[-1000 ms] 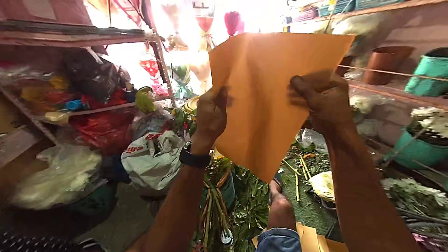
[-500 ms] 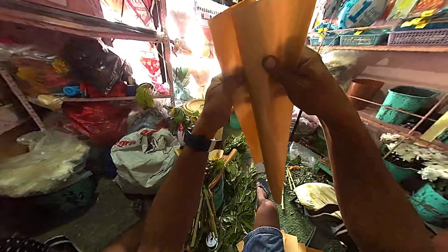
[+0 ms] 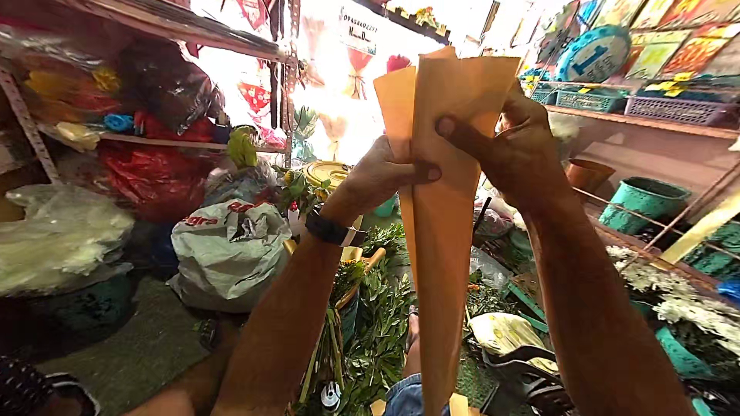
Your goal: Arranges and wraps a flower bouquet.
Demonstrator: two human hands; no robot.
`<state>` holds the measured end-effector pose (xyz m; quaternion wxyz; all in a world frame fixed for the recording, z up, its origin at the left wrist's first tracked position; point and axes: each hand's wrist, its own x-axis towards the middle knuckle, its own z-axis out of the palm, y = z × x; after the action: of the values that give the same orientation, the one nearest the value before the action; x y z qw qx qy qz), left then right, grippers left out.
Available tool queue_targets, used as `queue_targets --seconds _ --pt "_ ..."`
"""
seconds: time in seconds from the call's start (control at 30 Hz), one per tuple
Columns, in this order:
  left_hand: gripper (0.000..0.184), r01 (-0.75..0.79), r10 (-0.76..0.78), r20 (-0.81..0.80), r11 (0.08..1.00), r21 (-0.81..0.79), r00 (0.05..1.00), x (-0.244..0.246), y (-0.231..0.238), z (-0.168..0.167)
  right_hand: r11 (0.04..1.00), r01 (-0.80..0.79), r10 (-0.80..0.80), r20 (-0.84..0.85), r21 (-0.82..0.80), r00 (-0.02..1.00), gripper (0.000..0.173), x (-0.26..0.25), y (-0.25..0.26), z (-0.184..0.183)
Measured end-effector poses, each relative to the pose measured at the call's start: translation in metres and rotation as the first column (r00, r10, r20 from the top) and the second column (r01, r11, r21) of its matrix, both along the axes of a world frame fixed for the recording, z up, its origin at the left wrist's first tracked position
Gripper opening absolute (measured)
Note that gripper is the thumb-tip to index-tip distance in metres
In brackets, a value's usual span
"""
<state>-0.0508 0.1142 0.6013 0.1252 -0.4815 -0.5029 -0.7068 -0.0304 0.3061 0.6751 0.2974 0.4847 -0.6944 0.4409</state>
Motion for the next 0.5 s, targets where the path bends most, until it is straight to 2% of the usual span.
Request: queue_targets --seconds 0.07,0.13,0.23,0.33,0.4,0.5 --pt "0.028 0.04 -0.039 0.019 0.998 -0.054 0.999 -0.002 -0.002 -0.001 0.981 -0.191 0.196 0.201 -0.043 0.96 0.032 0.003 -0.002 0.005" --pt "0.03 0.063 -0.059 0.041 0.993 -0.101 0.997 -0.002 -0.004 0.0 0.952 -0.303 0.301 0.29 -0.038 0.909 0.027 0.002 -0.004 0.009" --pt "0.025 0.057 -0.054 0.037 0.994 -0.097 0.998 -0.001 -0.008 -0.003 0.968 -0.247 0.25 0.245 -0.044 0.937 0.025 0.003 -0.011 0.012" --pt "0.029 0.104 -0.101 0.072 0.994 -0.036 0.992 0.009 -0.011 -0.027 0.971 -0.199 0.22 0.166 -0.135 0.961 0.024 0.0 -0.015 0.011" --pt "0.031 0.231 -0.229 0.156 0.973 0.004 0.961 0.006 -0.007 -0.055 0.96 -0.213 0.237 0.122 -0.183 0.964 0.024 -0.005 -0.014 0.009" --pt "0.033 0.408 -0.413 0.287 0.91 0.081 0.865 -0.011 0.005 -0.092 0.952 -0.218 0.249 0.13 -0.213 0.96 0.025 -0.01 -0.011 0.006"
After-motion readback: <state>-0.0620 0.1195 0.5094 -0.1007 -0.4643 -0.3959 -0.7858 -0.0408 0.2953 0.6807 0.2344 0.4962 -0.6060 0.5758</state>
